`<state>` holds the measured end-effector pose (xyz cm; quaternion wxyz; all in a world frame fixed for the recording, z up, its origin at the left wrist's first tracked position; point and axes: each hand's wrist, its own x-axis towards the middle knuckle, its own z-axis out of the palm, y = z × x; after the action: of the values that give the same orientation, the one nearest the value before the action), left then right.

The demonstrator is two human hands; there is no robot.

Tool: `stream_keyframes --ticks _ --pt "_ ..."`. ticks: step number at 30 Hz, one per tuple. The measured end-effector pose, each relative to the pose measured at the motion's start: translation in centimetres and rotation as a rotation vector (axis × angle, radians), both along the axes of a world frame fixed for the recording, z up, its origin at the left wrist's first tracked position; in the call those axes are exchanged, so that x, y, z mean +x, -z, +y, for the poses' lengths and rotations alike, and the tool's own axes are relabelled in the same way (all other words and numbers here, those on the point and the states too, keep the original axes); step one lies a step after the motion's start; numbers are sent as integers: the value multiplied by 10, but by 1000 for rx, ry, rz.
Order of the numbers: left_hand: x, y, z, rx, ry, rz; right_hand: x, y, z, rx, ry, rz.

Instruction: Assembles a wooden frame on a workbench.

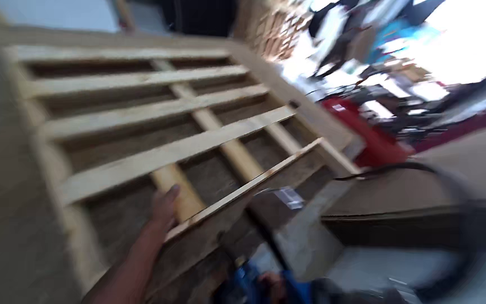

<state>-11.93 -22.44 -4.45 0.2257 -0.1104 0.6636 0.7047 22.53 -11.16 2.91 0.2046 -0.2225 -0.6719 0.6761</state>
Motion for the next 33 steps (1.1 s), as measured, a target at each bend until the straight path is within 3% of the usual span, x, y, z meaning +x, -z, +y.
stream_keyframes --ticks 4,14,33 --pt "-12 22 -1 96 -12 -18 -30 20 5 -16 -124 239" --pt "-12 23 0 84 10 51 -24 59 -3 -4 -213 299" --pt "-15 25 1 101 -3 41 -35 74 -12 66 -217 388"
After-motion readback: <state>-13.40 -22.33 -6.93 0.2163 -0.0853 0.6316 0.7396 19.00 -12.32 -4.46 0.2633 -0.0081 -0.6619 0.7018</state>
